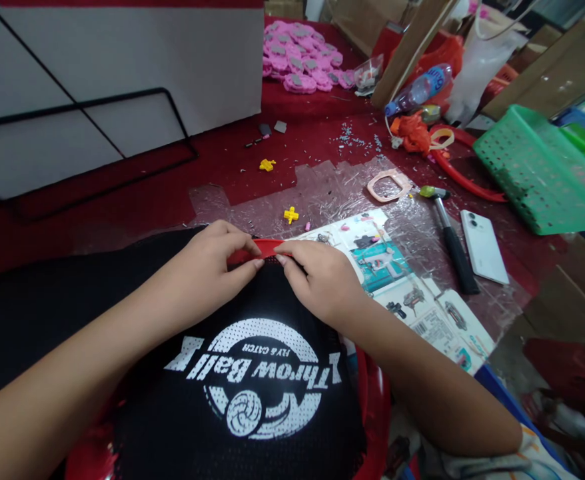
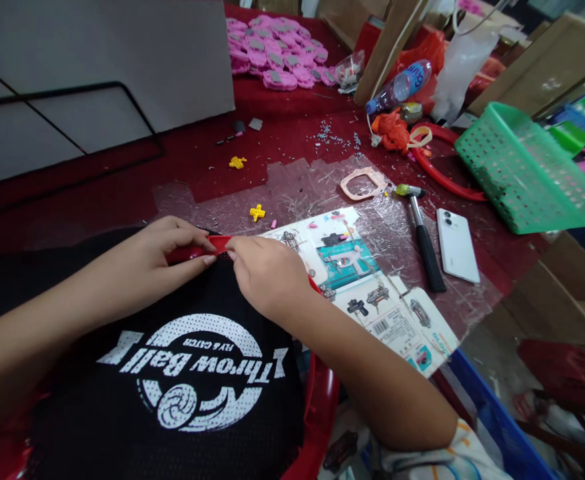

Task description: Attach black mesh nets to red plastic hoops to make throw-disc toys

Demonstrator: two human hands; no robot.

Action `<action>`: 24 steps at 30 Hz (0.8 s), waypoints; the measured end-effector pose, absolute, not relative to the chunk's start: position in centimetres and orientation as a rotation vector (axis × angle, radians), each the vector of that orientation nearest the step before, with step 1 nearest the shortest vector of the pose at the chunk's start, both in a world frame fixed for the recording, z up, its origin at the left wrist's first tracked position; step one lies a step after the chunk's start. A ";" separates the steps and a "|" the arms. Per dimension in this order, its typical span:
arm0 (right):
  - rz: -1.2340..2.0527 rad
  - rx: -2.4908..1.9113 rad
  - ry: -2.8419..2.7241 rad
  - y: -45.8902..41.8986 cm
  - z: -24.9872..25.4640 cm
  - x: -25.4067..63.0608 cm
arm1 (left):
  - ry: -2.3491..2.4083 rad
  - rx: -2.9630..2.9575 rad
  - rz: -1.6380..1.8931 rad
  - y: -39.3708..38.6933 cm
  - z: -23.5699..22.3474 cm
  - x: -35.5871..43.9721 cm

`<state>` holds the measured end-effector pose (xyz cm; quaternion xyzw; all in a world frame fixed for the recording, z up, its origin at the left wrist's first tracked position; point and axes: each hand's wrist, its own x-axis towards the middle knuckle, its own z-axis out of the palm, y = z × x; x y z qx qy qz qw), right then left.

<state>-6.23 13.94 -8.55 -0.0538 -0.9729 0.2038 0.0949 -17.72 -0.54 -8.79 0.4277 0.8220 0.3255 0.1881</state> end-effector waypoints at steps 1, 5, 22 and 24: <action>0.595 -0.151 -2.879 13.9 -8.6 -6.2 | 2.312 1.216 0.919 -0.5 -8.9 -17.7; 0.546 -0.115 -2.862 14.1 -8.7 -6.2 | 2.323 1.239 0.935 -0.5 -9.0 -17.8; 0.053 0.098 -2.835 14.8 -8.9 -5.9 | 2.451 1.199 0.823 0.1 -9.0 -17.7; 0.049 0.093 -2.851 14.8 -8.9 -5.9 | 2.453 1.192 0.820 0.1 -9.0 -17.7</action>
